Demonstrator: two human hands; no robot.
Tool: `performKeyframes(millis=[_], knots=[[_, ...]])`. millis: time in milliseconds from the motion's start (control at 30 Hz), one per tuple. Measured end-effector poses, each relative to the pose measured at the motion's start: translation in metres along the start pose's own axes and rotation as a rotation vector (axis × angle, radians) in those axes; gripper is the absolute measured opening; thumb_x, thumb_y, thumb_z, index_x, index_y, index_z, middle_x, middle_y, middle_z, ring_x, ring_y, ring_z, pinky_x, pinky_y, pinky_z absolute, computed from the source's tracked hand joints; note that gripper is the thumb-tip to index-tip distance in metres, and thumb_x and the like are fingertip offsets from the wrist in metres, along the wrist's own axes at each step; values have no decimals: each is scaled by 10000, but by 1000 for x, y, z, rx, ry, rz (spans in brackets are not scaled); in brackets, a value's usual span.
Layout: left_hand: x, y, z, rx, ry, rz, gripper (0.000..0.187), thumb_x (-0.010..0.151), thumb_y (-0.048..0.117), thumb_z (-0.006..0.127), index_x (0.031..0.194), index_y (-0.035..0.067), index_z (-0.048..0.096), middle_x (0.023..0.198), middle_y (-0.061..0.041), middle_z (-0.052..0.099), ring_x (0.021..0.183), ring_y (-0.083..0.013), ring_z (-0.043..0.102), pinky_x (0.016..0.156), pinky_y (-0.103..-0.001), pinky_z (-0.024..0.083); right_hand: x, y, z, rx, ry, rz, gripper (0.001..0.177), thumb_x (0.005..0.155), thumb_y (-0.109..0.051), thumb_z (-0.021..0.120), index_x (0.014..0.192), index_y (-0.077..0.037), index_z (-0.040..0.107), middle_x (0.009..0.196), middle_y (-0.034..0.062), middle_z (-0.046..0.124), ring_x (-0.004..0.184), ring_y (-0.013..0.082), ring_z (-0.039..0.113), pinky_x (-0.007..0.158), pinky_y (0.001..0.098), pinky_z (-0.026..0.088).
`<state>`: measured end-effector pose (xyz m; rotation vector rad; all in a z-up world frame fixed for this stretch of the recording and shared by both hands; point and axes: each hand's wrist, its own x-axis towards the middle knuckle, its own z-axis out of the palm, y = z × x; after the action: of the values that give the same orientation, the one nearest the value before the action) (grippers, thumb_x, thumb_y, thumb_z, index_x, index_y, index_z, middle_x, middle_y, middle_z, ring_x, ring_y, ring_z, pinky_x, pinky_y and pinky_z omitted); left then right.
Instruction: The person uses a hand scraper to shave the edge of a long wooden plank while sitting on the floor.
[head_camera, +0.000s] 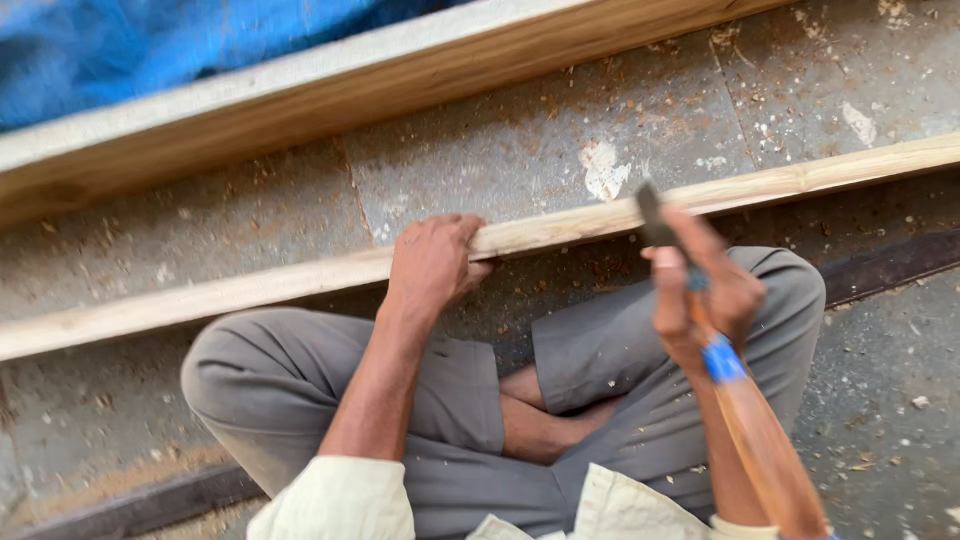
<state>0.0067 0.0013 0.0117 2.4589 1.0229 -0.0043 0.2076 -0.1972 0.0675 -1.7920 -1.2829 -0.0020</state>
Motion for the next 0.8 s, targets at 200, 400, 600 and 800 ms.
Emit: performKeyframes(millis=[200,400,600,800], knots=[[-3,-1,0,-12,20,20,472,727,288,864,1156,150,724,1048,-95,744,1002,-310,693,872,-458,521,0,-4,0,-13,-278,234,426,981,-128,601,1385,-7,655,811,132,767,721,203,759,693,333,581],[-7,-5,7,8,-3,21,457,757,313,854,1152,130,716,1055,-97,743,1007,-294,696,877,-458,520,-9,-7,0,154,0,106,408,1085,-128,554,1474,-15,601,983,135,764,824,166,767,720,257,593],[1,-3,3,17,13,12,497,726,318,869,1158,131,710,1062,-105,739,1000,-301,692,883,-466,509,-3,-10,-5,125,-65,87,380,1060,-112,579,1420,-8,641,1182,208,756,801,196,772,741,293,622],[0,-1,4,18,-21,-1,503,731,320,872,1168,131,710,1071,-101,740,981,-310,702,877,-459,527,-6,-6,-12,47,-261,214,428,988,-102,585,1396,13,646,841,149,763,727,198,762,694,331,581]])
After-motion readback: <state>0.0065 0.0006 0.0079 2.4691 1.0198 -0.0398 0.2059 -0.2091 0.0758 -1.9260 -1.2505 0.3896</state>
